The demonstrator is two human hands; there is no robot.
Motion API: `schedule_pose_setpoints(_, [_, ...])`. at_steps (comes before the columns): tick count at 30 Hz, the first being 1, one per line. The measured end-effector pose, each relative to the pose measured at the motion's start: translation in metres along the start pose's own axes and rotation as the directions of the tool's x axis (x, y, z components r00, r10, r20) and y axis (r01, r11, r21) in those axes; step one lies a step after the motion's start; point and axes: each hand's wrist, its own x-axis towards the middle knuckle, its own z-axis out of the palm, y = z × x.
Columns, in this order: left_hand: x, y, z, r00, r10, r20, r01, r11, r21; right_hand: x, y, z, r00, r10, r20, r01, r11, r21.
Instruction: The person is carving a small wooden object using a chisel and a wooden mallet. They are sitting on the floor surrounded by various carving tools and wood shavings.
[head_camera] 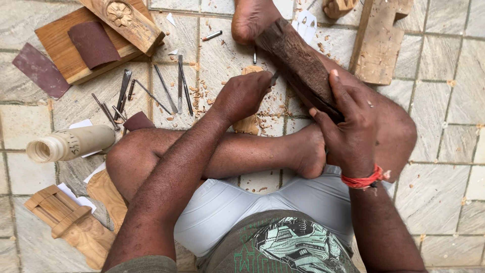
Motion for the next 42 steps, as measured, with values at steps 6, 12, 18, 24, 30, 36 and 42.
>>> schedule_pose_setpoints(6, [-0.015, 0.008, 0.001, 0.994, 0.105, 0.031, -0.108, 0.983, 0.149, -0.011, 0.01, -0.017, 0.999, -0.024, -0.026, 0.026, 0.995, 0.094])
schedule_pose_setpoints(12, [-0.062, 0.012, -0.016, 0.902, 0.416, 0.12, -0.432, 0.852, 0.297, -0.044, 0.045, -0.06, 0.856, 0.513, 0.071, -0.392, 0.553, 0.735])
schedule_pose_setpoints(18, [-0.072, 0.001, -0.03, 0.991, -0.078, -0.105, 0.048, 0.963, -0.266, -0.095, 0.091, -0.083, 0.8, 0.599, -0.031, -0.362, 0.523, 0.772])
schedule_pose_setpoints(24, [-0.031, -0.021, 0.007, 0.879, -0.344, -0.33, 0.216, 0.905, -0.366, -0.103, 0.1, -0.065, 0.74, 0.671, 0.04, -0.365, 0.351, 0.862])
schedule_pose_setpoints(30, [-0.037, -0.012, 0.031, 0.892, -0.302, -0.337, 0.276, 0.953, -0.124, -0.101, 0.114, -0.055, 0.733, 0.68, 0.016, -0.352, 0.358, 0.865])
schedule_pose_setpoints(36, [-0.059, 0.005, 0.02, 0.903, -0.251, -0.349, 0.184, 0.96, -0.213, -0.083, 0.092, -0.061, 0.707, 0.708, -0.016, -0.339, 0.358, 0.87])
schedule_pose_setpoints(42, [-0.082, 0.025, 0.008, 0.976, -0.159, -0.147, 0.163, 0.987, 0.011, -0.114, 0.148, -0.035, 0.715, 0.699, 0.021, -0.304, 0.284, 0.909])
